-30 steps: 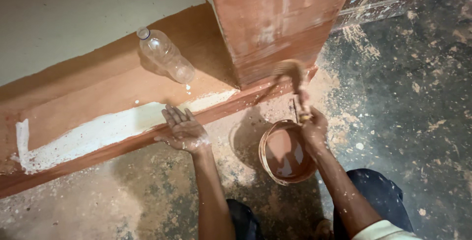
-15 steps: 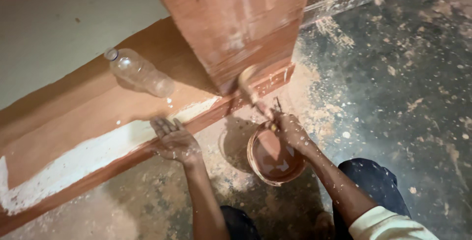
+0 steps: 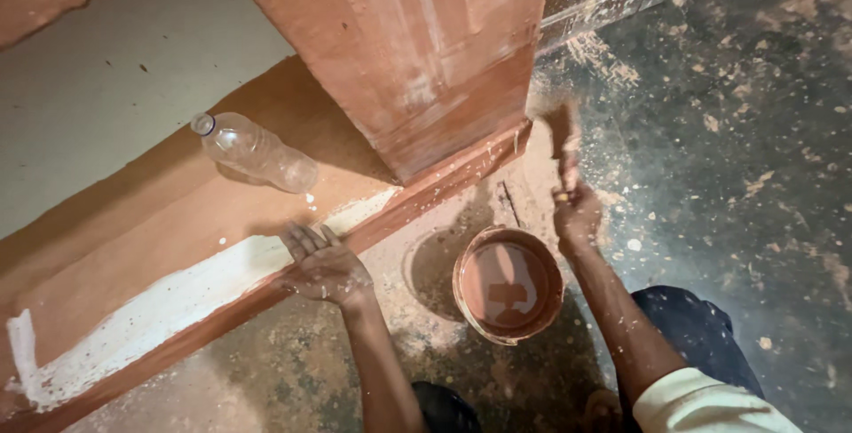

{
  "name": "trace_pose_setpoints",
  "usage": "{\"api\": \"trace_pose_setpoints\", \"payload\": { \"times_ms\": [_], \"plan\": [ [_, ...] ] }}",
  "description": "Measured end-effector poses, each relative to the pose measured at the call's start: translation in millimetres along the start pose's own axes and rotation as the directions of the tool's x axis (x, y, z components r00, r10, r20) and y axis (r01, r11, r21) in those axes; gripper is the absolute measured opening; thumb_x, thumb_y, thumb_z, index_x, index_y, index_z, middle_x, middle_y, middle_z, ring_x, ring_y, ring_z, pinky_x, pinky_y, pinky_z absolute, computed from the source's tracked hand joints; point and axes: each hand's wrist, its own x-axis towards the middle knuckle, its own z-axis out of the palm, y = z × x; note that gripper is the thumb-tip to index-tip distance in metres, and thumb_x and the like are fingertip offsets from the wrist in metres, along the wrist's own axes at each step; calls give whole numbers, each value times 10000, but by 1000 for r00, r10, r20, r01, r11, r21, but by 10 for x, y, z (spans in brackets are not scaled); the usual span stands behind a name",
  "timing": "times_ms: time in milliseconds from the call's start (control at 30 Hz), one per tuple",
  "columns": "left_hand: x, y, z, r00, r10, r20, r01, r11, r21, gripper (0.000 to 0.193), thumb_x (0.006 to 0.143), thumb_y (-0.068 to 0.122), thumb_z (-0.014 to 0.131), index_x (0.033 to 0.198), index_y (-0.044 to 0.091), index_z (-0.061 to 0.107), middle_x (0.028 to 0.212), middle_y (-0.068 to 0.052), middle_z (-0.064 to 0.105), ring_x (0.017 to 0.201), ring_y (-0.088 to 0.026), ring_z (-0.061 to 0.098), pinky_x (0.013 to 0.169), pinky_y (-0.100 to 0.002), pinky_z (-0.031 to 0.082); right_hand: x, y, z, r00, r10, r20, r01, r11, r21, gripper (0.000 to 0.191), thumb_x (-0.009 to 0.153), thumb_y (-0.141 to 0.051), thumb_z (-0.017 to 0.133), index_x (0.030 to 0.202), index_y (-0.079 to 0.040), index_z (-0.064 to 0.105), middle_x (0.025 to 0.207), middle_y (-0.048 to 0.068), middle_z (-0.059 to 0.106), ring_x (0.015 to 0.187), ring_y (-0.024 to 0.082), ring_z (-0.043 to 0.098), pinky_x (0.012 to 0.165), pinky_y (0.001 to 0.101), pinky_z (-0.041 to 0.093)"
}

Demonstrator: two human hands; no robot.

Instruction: The person paints the side and edge of a concrete stair using a paintbrush and a bucket of brown paint. They repeatedly dip the brush into the bucket and apply paint to the stair riser and tread edge.

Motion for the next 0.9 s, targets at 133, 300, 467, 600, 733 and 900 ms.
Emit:
{"api": "trace_pose_setpoints", "payload": {
  "times_ms": [133,300,467,600,733,900],
  "plan": [
    [-25,-31,59,1000,11,17,-13,993,116,1034,929,831,353,1633,76,287,1751,-64,206,1635,-202,120,1335,-451,58,-48,36,47,990,20,139,-13,999,-48,269,954,4,660,1223,4,666,972,128,740,808,172,639,674,336,509],
    [-9,-164,25,997,-62,-43,64,996,64,1011,916,821,360,1631,107,326,1722,-50,265,1591,-185,205,1299,-429,128,-370,-345,10,800,-79,595,171,980,-101,338,907,-16,665,1244,-37,677,903,104,767,787,168,677,689,346,556],
    [16,-254,-51,990,-100,99,115,979,-166,896,1002,773,336,1637,144,393,1663,-29,414,1546,-171,323,1319,-438,181,-622,-598,-32,432,76,899,478,826,-299,419,893,-45,649,1295,-147,705,868,101,765,739,225,685,648,395,574],
    [27,-158,-56,998,-59,21,61,993,-100,898,992,781,281,1574,122,462,1606,-28,463,1549,-161,315,1296,-452,129,-567,-337,11,809,27,587,250,889,-384,400,974,-9,556,1361,-86,618,852,113,721,646,196,663,538,339,571],
    [-33,42,43,984,42,171,-66,988,137,817,1021,756,305,1561,168,479,1646,15,446,1594,-149,263,1378,-462,70,-287,37,-6,992,99,73,-88,985,-147,320,932,-26,646,1252,-23,636,888,113,712,651,168,639,507,331,529],
    [-33,-29,198,990,-66,-127,107,929,354,770,984,676,352,1596,209,326,1674,47,332,1571,-114,229,1288,-429,99,-145,-11,-58,970,174,168,-176,984,-5,223,1042,-145,661,1206,5,653,836,158,663,678,245,563,565,441,449]
  ]
}}
